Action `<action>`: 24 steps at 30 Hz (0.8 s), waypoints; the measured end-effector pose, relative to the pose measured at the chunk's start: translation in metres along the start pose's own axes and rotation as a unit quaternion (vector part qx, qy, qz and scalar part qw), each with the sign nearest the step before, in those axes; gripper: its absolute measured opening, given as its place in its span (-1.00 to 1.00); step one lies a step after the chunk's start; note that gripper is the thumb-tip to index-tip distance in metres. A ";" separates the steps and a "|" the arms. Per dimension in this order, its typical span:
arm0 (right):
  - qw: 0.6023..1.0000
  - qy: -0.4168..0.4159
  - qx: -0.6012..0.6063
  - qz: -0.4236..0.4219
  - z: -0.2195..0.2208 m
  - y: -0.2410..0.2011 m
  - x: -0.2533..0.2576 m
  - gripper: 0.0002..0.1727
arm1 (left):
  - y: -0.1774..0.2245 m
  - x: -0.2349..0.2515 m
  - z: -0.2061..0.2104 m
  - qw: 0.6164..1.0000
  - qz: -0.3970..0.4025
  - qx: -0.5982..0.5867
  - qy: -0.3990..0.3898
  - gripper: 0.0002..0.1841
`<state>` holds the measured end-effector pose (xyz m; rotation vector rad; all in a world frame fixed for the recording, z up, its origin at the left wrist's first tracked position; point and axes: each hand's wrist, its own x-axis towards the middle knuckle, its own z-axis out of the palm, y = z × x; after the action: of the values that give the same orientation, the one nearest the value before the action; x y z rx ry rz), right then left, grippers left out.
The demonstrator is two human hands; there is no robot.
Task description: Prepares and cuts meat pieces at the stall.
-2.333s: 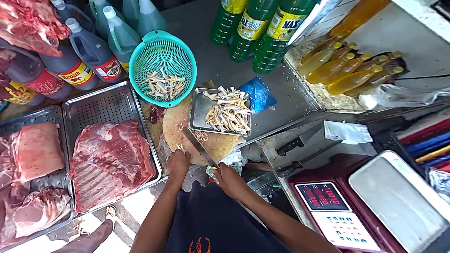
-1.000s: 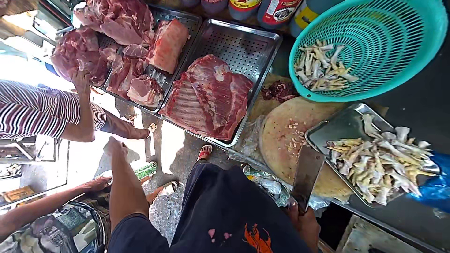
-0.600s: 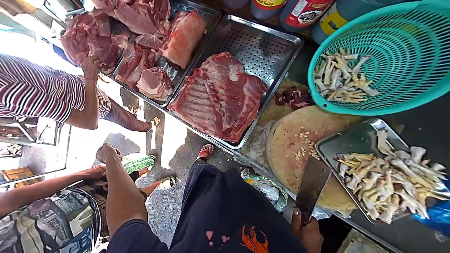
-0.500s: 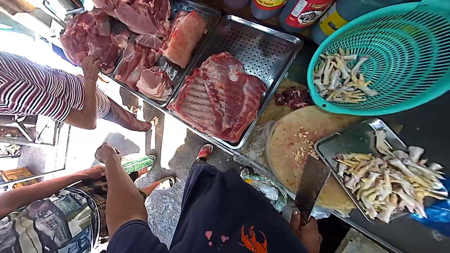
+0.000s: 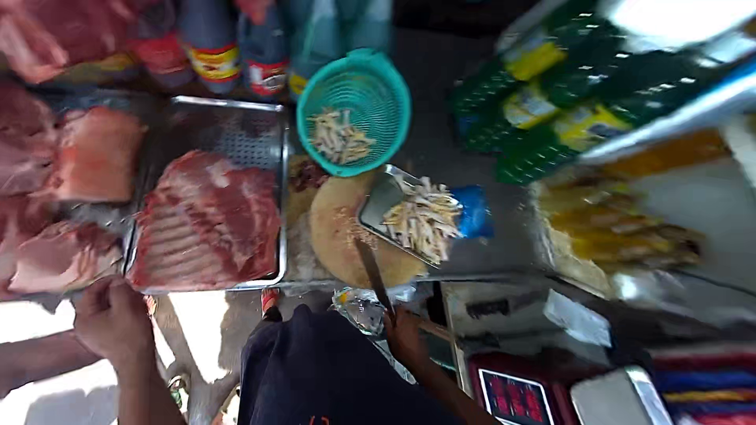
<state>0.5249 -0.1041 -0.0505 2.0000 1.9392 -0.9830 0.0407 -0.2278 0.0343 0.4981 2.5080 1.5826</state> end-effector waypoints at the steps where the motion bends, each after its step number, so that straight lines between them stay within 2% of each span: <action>1: 1.000 -0.007 0.000 0.001 -0.002 0.001 0.000 -0.46 | 0.019 0.000 0.025 0.998 0.040 0.003 -0.050 -0.66; 3: 1.000 0.003 -0.009 -0.011 -0.006 0.011 0.000 -0.45 | 0.059 -0.003 0.075 0.984 0.107 0.020 -0.139 -0.64; 5: 1.000 0.006 -0.011 -0.019 -0.006 0.012 -0.008 -0.42 | 0.090 -0.009 0.105 0.975 0.139 0.032 -0.170 -0.67; 7: 0.998 0.041 0.002 -0.049 0.000 0.004 -0.015 -0.42 | 0.100 0.003 0.113 0.985 0.120 -0.008 -0.120 -0.69; 9: 0.995 0.073 0.026 -0.063 0.007 0.002 -0.014 -0.41 | 0.087 0.033 0.104 0.994 0.065 -0.086 -0.001 -0.69; 12: 0.992 0.105 0.030 -0.062 0.025 0.016 -0.010 -0.39 | 0.029 0.072 0.040 0.980 -0.058 -0.120 0.145 -0.53; 15: 0.990 0.112 0.003 -0.087 0.024 0.019 -0.004 -0.38 | -0.047 0.088 -0.049 0.917 -0.225 -0.200 0.263 -0.50; 17: 0.990 0.095 -0.004 -0.104 0.016 0.019 -0.004 -0.40 | -0.095 0.073 -0.104 0.882 -0.305 -0.227 0.280 -0.53; 18: 0.989 0.090 -0.005 -0.114 0.013 0.020 -0.004 -0.42 | -0.115 0.065 -0.123 0.876 -0.328 -0.192 0.297 -0.62; 19: 0.989 0.085 -0.011 -0.120 0.011 0.020 -0.003 -0.42 | -0.126 0.056 -0.140 0.879 -0.350 -0.150 0.288 -0.61; 21: 0.990 0.076 -0.019 -0.121 0.008 0.018 -0.002 -0.42 | -0.131 0.039 -0.160 0.880 -0.380 -0.109 0.263 -0.61; 24: 0.992 0.072 -0.017 -0.099 0.006 0.006 -0.008 -0.39 | -0.140 0.028 -0.166 0.886 -0.407 -0.091 0.201 -0.61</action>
<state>0.5293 -0.1146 -0.0523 1.9389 2.2498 -0.8619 -0.0611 -0.4145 -0.0162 -0.8883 2.2509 1.5966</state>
